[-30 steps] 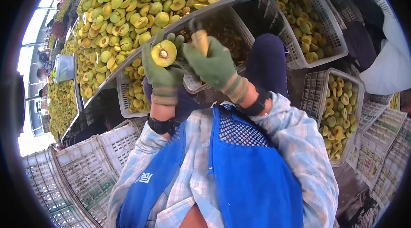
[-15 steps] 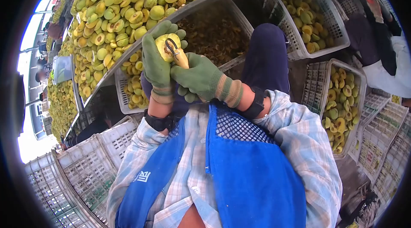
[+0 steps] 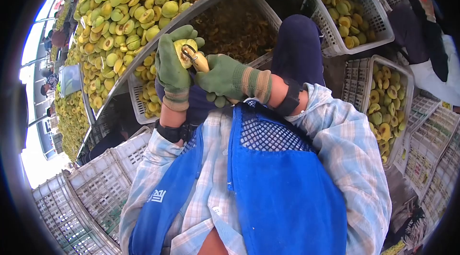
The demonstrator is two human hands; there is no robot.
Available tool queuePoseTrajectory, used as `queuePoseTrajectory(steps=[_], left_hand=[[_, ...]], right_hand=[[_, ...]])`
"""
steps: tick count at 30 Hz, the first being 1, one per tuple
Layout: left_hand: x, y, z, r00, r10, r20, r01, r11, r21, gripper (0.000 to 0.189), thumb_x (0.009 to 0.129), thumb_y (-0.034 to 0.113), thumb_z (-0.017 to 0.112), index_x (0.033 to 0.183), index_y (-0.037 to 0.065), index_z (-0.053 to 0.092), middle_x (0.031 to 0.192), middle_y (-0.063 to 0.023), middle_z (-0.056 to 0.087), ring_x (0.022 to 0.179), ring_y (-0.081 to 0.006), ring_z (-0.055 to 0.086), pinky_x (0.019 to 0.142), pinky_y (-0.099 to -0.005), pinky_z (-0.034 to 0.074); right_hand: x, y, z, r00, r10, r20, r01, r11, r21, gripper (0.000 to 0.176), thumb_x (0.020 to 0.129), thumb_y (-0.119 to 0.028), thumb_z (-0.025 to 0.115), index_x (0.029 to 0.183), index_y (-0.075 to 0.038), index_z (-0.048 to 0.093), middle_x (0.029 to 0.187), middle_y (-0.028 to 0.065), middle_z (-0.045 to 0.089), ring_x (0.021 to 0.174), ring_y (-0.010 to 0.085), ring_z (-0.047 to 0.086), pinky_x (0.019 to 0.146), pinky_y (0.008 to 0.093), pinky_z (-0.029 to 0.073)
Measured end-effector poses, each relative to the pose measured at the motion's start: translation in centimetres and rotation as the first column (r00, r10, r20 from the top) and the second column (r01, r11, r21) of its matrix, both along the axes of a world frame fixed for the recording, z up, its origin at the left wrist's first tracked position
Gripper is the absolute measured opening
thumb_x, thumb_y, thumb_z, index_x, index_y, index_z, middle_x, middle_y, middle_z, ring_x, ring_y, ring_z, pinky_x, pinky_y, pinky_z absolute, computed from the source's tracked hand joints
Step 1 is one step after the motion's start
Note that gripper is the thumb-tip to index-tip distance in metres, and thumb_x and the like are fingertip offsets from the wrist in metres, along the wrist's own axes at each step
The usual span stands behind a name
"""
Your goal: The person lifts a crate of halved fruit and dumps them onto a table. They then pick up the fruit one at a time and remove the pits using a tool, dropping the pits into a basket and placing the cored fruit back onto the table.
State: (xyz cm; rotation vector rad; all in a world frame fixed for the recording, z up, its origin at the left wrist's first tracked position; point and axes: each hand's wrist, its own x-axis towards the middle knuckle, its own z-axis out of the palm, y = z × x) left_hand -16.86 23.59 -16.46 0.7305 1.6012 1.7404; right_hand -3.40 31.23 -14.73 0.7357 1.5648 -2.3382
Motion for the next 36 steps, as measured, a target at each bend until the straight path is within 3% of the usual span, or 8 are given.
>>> queuePoseTrajectory(steps=[13,16,23,26,29,32,35,36], left_hand=[[-0.1,0.0,-1.0,0.997,0.049,-0.061,-0.050,0.999,-0.016,0.055,0.100,0.043,0.038,0.110,-0.006,0.060,0.100,-0.0180,0.066,0.081,-0.0253,0.067,0.071,-0.0335,0.057],[-0.4,0.0,-0.2,0.993,0.046,0.113,-0.030,0.990,-0.136,0.054,0.100,0.041,0.038,0.109,-0.008,0.060,0.097,-0.0179,0.066,0.077,-0.0254,0.067,0.067,-0.0331,0.057],[-0.6,-0.4,-1.4,0.982,0.069,0.173,-0.055,0.995,-0.084,0.054,0.099,0.041,0.040,0.107,-0.008,0.061,0.094,-0.0192,0.066,0.072,-0.0262,0.067,0.066,-0.0349,0.058],[-0.7,-0.5,-1.4,0.956,0.084,0.280,-0.050,0.991,-0.126,0.055,0.099,0.042,0.041,0.106,-0.009,0.061,0.093,-0.0194,0.066,0.071,-0.0264,0.067,0.065,-0.0352,0.058],[-0.8,-0.5,-1.1,0.959,0.070,0.276,-0.029,0.988,-0.152,0.055,0.099,0.041,0.041,0.106,-0.009,0.061,0.093,-0.0195,0.066,0.071,-0.0265,0.067,0.066,-0.0351,0.058],[-1.2,-0.6,-1.2,0.965,0.038,0.259,0.001,0.989,-0.148,0.055,0.098,0.041,0.042,0.106,-0.010,0.061,0.092,-0.0197,0.066,0.071,-0.0263,0.067,0.066,-0.0347,0.058],[-1.1,-0.7,-1.0,0.965,0.010,0.261,0.032,0.987,-0.157,0.055,0.098,0.041,0.042,0.106,-0.010,0.061,0.091,-0.0195,0.067,0.071,-0.0258,0.067,0.065,-0.0343,0.058],[-1.2,-0.8,-1.0,0.970,-0.004,0.244,0.047,0.985,-0.169,0.054,0.098,0.041,0.042,0.107,-0.010,0.061,0.091,-0.0194,0.067,0.071,-0.0257,0.067,0.065,-0.0341,0.058]], right_hand=[[-0.5,-0.2,-0.4,0.998,0.027,0.059,-0.024,0.999,-0.049,0.025,0.083,-0.024,0.054,0.098,-0.004,0.054,0.067,0.0056,0.061,0.049,0.0145,0.060,0.040,0.0288,0.047],[-0.7,0.2,-1.5,0.990,0.102,0.097,-0.104,0.995,0.015,0.025,0.083,-0.024,0.054,0.099,-0.005,0.054,0.067,0.0058,0.061,0.048,0.0145,0.060,0.040,0.0288,0.047],[-0.6,-0.4,-0.3,0.995,0.068,0.070,-0.068,0.998,0.004,0.028,0.087,-0.025,0.054,0.104,-0.003,0.055,0.071,0.0089,0.062,0.055,0.0185,0.063,0.048,0.0320,0.050],[-1.2,-0.7,-2.0,0.984,0.153,0.087,-0.176,0.809,0.560,0.031,0.088,-0.028,0.054,0.109,-0.004,0.056,0.079,0.0109,0.065,0.065,0.0217,0.066,0.057,0.0337,0.053],[-0.7,-0.2,-0.9,0.993,0.072,-0.090,-0.052,0.976,0.213,0.030,0.085,-0.031,0.061,0.093,-0.002,0.057,0.072,0.0070,0.063,0.053,0.0155,0.061,0.044,0.0283,0.048],[-1.1,0.0,-0.5,0.990,0.128,0.066,-0.138,0.971,0.194,0.029,0.085,-0.029,0.060,0.094,-0.002,0.057,0.071,0.0071,0.063,0.052,0.0152,0.061,0.045,0.0280,0.048],[-0.9,-0.4,-1.2,0.996,0.090,-0.006,-0.082,0.935,0.345,0.025,0.085,-0.027,0.060,0.090,-0.002,0.057,0.066,0.0059,0.060,0.050,0.0139,0.058,0.043,0.0278,0.047],[-0.7,-0.4,-1.3,0.995,0.104,-0.009,-0.100,0.975,0.200,0.024,0.085,-0.026,0.060,0.089,-0.003,0.056,0.065,0.0056,0.059,0.050,0.0135,0.058,0.043,0.0275,0.046]])
